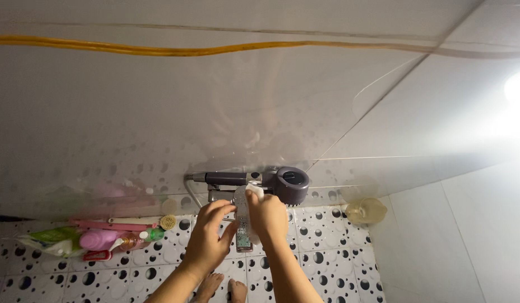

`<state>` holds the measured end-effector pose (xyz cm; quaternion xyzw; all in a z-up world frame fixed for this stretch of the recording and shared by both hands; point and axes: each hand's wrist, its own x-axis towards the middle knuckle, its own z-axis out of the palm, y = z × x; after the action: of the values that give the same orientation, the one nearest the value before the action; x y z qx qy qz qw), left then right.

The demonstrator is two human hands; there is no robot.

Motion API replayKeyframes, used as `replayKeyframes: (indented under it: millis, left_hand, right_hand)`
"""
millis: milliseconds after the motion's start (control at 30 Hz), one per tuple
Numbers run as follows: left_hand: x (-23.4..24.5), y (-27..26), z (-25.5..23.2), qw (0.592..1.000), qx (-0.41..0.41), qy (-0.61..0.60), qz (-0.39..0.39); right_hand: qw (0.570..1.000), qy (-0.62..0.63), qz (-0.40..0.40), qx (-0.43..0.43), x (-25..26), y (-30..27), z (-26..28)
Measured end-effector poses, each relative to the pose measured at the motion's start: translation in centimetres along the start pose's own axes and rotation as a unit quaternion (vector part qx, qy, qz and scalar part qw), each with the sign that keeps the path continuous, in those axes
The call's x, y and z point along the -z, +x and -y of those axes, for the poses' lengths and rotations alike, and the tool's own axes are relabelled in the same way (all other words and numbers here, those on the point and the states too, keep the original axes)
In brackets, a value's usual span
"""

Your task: The person wipes the shower faucet and handle with a white cloth, cleaning various parts of the metal fixture.

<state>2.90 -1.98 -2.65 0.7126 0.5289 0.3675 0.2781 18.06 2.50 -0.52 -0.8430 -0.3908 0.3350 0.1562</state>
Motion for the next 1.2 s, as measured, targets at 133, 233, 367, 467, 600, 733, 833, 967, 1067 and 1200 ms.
replayKeyframes:
  millis: [133,233,367,467,600,733,833,967,1067,1200]
  left_hand:
    - [-0.4,-0.6,0.4,1.000,0.021,-0.010,0.010]
    - [0.6,-0.7,0.8,0.999,0.012,-0.024,0.043]
    - [2.6,-0.5,0.3,0.993,-0.063,-0.022,0.097]
    - [3.5,-0.2,-0.6,0.968,-0.142,0.003,0.208]
    - [4.7,0.9,-1.6,0.947,-0.148,0.065,0.279]
    - [5.4,1.9,-1.2,0.936,-0.195,0.073,0.283]
    - [5.5,2.5,-0.5,0.933,-0.188,0.064,0.300]
    - [5.8,2.9,0.2,0.919,-0.194,0.068,0.335]
    - [5.6,3.1,0.3,0.911,-0.209,0.085,0.345]
    - [5.9,4.0,0.6,0.914,-0.180,0.079,0.356]
  right_hand:
    - [0.997,0.073,-0.020,0.018,-3.2,-3.5,-2.1]
    - [0.972,0.234,-0.006,-0.020,-4.3,-5.8,-4.0]
    - [0.953,0.303,-0.016,0.014,-4.9,-5.8,-5.2]
    - [0.963,0.269,0.024,0.005,-4.4,-3.9,-4.0]
    - [0.924,0.377,0.063,-0.021,-4.2,-3.5,-2.8]
    - [0.903,0.428,0.036,-0.022,-5.4,-4.0,-3.6]
    - [0.910,0.412,0.044,-0.017,-5.8,-5.8,-5.9]
    - [0.884,0.459,0.069,-0.055,-6.2,-6.3,-6.9]
    - [0.924,0.383,0.005,-0.009,-6.4,-4.9,-5.5]
    - [0.936,0.347,-0.056,-0.038,-6.4,-3.3,-2.9]
